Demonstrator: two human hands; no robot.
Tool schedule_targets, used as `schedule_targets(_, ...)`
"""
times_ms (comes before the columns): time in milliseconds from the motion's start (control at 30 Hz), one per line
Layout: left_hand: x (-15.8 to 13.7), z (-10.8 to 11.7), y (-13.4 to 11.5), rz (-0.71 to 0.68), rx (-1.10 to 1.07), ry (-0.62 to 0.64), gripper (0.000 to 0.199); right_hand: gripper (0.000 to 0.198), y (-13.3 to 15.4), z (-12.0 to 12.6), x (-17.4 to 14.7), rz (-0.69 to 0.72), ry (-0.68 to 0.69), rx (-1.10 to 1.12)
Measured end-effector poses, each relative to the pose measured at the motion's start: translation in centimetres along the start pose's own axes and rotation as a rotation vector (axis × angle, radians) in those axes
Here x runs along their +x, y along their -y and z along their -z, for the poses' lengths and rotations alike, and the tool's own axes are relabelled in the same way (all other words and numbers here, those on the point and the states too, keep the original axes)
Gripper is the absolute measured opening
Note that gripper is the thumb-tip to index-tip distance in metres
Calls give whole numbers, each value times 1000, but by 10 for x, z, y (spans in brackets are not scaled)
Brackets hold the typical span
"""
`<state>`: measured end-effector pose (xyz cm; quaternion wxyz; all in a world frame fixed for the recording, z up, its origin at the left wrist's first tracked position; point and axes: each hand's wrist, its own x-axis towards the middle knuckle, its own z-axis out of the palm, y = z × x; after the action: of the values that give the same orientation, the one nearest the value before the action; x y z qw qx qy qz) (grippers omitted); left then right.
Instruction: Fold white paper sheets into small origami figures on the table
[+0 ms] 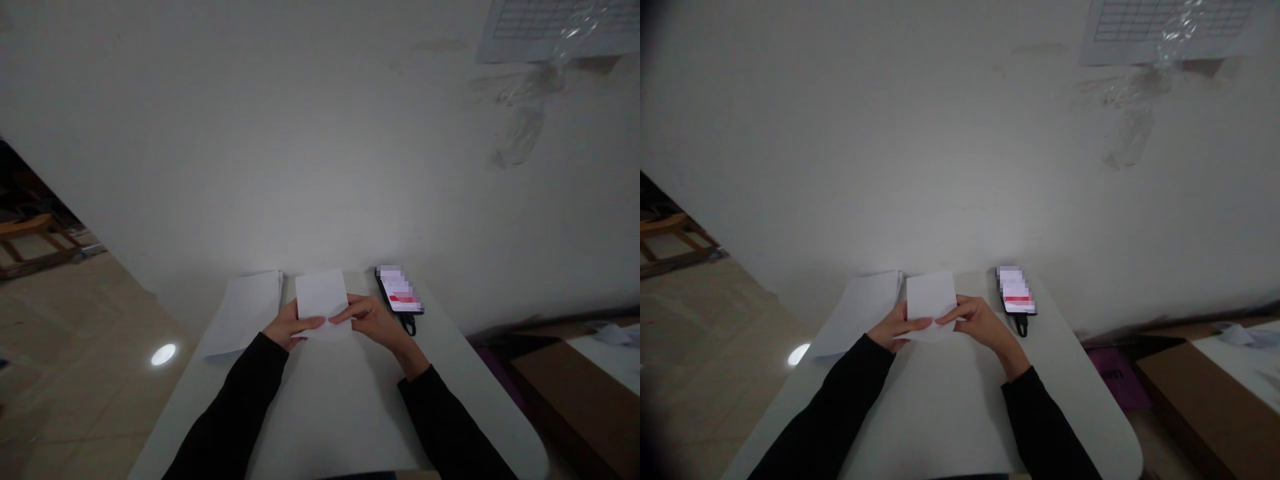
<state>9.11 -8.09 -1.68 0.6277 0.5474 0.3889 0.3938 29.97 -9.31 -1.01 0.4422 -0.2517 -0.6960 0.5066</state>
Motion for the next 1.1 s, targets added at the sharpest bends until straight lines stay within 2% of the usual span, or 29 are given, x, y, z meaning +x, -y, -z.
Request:
schedule_targets(133, 1, 2, 1, -19, 45, 22, 55, 16, 2, -2, 2, -6, -89, -61)
schedule_targets(233, 3, 3, 0, 8, 183, 15, 45, 22, -2, -3, 4, 0, -178, -80)
schedule_targets(300, 5, 4, -1, 46, 250, -17, 45, 26, -5, -1, 5, 11, -241, -127)
schedule_targets(367, 7, 5, -2, 40, 281, -77, 54, 29, -8, 2, 5, 16, -290, -196)
schedule_targets(433, 7, 6, -3, -58, 304, -162, 63, 31, -9, 5, 4, 6, -285, -246)
schedule_targets(500, 5, 6, -7, -258, 350, -257, 64, 32, -9, 7, 3, -19, -227, -272)
schedule_targets(567, 0, 3, -13, -479, 460, -320, 49, 33, -9, 7, 2, -53, -162, -279)
schedule_targets(600, -2, 2, -16, -566, 540, -309, 36, 33, -9, 7, 2, -65, -139, -278)
schedule_targets(667, -8, -3, -20, -653, 682, -207, 14, 33, -9, 7, 1, -83, -110, -265)
schedule_targets(767, -12, -9, -21, -675, 738, -105, 17, 32, -10, 9, 1, -93, -102, -278)
schedule_targets(967, -10, -19, -14, -653, 671, -303, 18, 29, -9, 12, 3, 13, -185, -322)
schedule_targets(1100, -6, -21, -6, -634, 631, -341, 13, 26, -10, 11, 4, 38, -220, -294)
